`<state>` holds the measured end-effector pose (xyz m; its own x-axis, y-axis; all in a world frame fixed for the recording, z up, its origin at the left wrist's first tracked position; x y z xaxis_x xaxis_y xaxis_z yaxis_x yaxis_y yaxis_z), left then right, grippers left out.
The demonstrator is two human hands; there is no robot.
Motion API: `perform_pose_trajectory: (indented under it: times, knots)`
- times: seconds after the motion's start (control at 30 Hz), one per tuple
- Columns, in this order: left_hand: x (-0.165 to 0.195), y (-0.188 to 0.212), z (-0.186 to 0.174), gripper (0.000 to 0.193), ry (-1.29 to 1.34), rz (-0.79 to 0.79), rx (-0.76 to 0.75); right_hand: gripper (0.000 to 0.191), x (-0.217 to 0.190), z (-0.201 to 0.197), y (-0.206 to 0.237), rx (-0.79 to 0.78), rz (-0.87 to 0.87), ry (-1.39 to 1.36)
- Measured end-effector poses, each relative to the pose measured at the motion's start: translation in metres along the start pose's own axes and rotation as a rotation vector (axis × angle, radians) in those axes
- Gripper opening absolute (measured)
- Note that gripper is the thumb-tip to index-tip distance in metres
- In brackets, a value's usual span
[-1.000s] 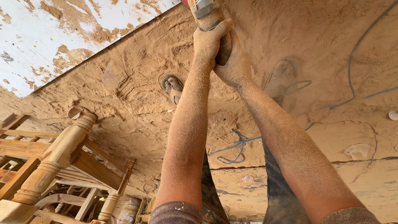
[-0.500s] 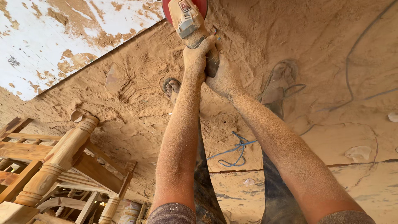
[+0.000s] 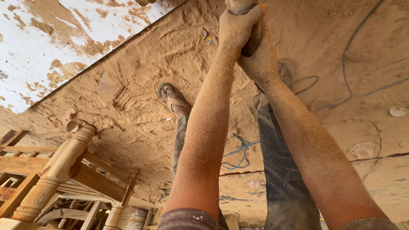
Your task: The person uses an angle grinder sander to sand the wooden frame and slats of chair parts, moving the tool along the rails and rungs. They reposition around the chair frames and continue sanding different surfaces, working over the dusty ground of the workshop yard.
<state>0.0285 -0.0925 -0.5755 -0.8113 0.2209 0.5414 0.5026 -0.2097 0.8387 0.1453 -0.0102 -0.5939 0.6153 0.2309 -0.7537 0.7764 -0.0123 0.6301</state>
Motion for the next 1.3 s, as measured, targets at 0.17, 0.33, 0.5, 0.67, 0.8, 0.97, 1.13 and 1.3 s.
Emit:
perform_pose_trajectory:
  times: [0.17, 0.33, 0.5, 0.67, 0.8, 0.97, 1.13, 1.3]
  knots:
    - [0.003, -0.007, 0.018, 0.069, -0.016, 0.069, -0.026, 0.103, 0.016, -0.011, 0.003, 0.080, -0.025, 0.156]
    - [-0.008, 0.001, 0.005, 0.066, -0.008, -0.026, -0.005, 0.094, 0.003, 0.002, 0.008, 0.005, 0.174, 0.096]
    - [-0.025, 0.012, -0.033, 0.055, 0.077, 0.004, 0.026, 0.107, -0.031, 0.033, 0.004, -0.007, 0.005, 0.126]
    - [-0.041, 0.028, -0.064, 0.051, 0.171, 0.039, 0.076, 0.106, -0.046, 0.059, 0.009, -0.269, 0.476, 0.291]
    - [-0.040, 0.037, -0.047, 0.054, -0.060, -0.036, 0.053, 0.107, -0.046, 0.060, 0.029, -0.095, 0.099, -0.092]
    - [-0.013, 0.024, 0.021, 0.065, -0.459, -0.044, 0.096, 0.086, -0.015, 0.021, 0.027, 0.040, -0.113, -0.262]
    - [0.001, 0.005, 0.042, 0.073, -0.569, 0.001, 0.156, 0.076, -0.001, 0.008, 0.014, 0.048, -0.172, -0.440]
    - [-0.008, 0.011, 0.031, 0.069, -0.615, -0.010, 0.215, 0.065, -0.004, 0.027, 0.019, 0.022, -0.182, -0.609]
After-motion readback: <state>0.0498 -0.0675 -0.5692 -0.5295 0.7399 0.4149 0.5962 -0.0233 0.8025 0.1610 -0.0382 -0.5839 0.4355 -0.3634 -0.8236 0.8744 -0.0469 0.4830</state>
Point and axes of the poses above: each hand's wrist, its own y-axis away from the middle knuckle, its own z-axis out of the palm, x = y × z, the point moved 2 cm from there along -y, towards the middle knuckle, and after that the axes turned 9 degrees about -x, right-handed, at the moved point
